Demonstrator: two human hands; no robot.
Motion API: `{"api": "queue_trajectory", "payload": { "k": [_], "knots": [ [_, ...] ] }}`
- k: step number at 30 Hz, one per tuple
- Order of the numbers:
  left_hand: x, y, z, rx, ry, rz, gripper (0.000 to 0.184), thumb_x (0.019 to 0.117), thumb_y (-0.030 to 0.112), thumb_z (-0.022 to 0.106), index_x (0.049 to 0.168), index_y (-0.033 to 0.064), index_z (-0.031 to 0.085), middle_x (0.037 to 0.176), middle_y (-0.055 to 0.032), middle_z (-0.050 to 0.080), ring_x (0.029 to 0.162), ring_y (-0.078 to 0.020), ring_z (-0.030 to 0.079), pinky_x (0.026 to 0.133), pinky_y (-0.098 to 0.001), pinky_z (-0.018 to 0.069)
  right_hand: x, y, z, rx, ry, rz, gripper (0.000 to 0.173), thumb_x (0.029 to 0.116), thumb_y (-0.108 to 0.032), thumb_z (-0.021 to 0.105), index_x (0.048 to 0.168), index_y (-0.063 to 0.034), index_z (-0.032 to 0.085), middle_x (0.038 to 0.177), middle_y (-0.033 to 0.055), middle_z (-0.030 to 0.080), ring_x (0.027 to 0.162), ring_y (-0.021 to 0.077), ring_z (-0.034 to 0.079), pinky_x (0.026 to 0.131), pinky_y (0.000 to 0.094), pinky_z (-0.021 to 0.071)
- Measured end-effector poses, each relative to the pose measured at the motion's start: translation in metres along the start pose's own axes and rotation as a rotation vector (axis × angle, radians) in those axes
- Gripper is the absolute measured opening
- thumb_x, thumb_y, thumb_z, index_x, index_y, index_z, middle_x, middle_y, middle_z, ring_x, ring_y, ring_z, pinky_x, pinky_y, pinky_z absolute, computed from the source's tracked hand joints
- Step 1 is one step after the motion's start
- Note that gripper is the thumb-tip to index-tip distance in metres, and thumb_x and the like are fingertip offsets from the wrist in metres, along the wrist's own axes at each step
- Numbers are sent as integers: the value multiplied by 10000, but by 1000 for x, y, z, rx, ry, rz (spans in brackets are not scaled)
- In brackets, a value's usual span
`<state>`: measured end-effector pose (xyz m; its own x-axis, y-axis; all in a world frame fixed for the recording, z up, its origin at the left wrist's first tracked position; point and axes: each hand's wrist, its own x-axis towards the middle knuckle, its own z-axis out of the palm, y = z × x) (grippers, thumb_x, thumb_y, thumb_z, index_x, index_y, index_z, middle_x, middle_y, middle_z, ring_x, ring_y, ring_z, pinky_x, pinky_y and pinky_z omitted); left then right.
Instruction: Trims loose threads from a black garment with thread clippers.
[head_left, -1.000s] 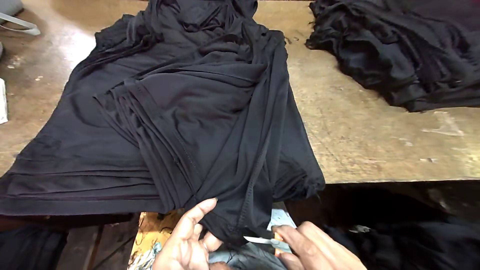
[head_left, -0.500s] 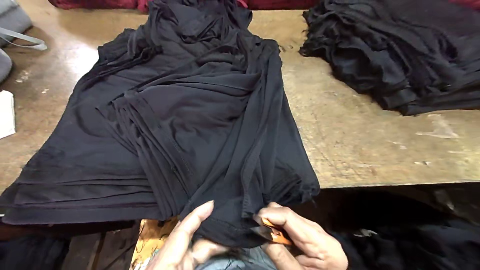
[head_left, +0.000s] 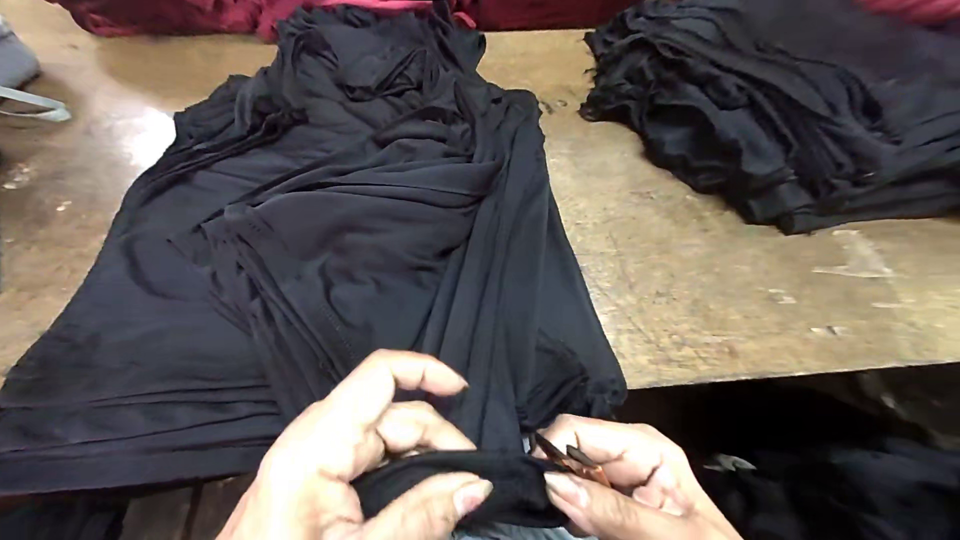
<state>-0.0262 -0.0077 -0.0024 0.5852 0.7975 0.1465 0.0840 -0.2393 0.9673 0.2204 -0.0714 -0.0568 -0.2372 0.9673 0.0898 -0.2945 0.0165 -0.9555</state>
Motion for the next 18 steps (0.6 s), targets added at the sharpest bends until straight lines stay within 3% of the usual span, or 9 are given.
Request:
{"api": "queue_trajectory", "payload": {
  "k": [2,6,9,11,14,18],
  "knots": [
    [3,-2,-5,-33,-27,-48,502,926,93,758,1385,87,554,933,6,778,822,-83,742,759,-223,622,-1,-1,-2,37,7,43,83,997,-76,625,998,-60,707,755,-70,642,632,-52,539,559,126,437],
    [6,-9,-7,-101,-9,-120,537,910,52,753,1411,93,564,892,-28,777,781,-114,747,735,-228,626,-3,-5,8,-176,198,5,102,968,-27,620,1034,-45,697,819,-61,670,643,-42,546,547,135,442],
    [5,-7,-3,-113,57,-186,534,899,30,752,1395,88,563,849,-36,772,739,-111,740,699,-223,617,-8,-8,11,-445,226,-182,148,999,-182,667,1058,-46,665,854,-39,653,699,-62,539,596,97,436],
    [4,-3,-1,-117,78,-217,547,888,7,754,1391,85,554,843,-34,774,740,-106,742,697,-223,616,-8,-9,15,-535,158,-282,251,971,-244,723,1006,-6,652,827,48,630,748,20,564,664,148,457],
    [4,2,4,-100,68,-227,563,890,3,755,1402,82,536,849,-22,772,751,-104,741,709,-235,618,-4,-9,31,-647,146,-322,302,899,-246,801,932,28,679,775,114,644,738,115,589,672,215,479],
    [5,3,5,-34,62,-197,497,909,37,735,1371,86,558,853,11,768,767,-77,738,720,-218,615,-1,-11,40,-898,150,-388,184,960,-172,635,917,-7,703,701,94,597,660,155,553,587,244,439]
  ]
}}
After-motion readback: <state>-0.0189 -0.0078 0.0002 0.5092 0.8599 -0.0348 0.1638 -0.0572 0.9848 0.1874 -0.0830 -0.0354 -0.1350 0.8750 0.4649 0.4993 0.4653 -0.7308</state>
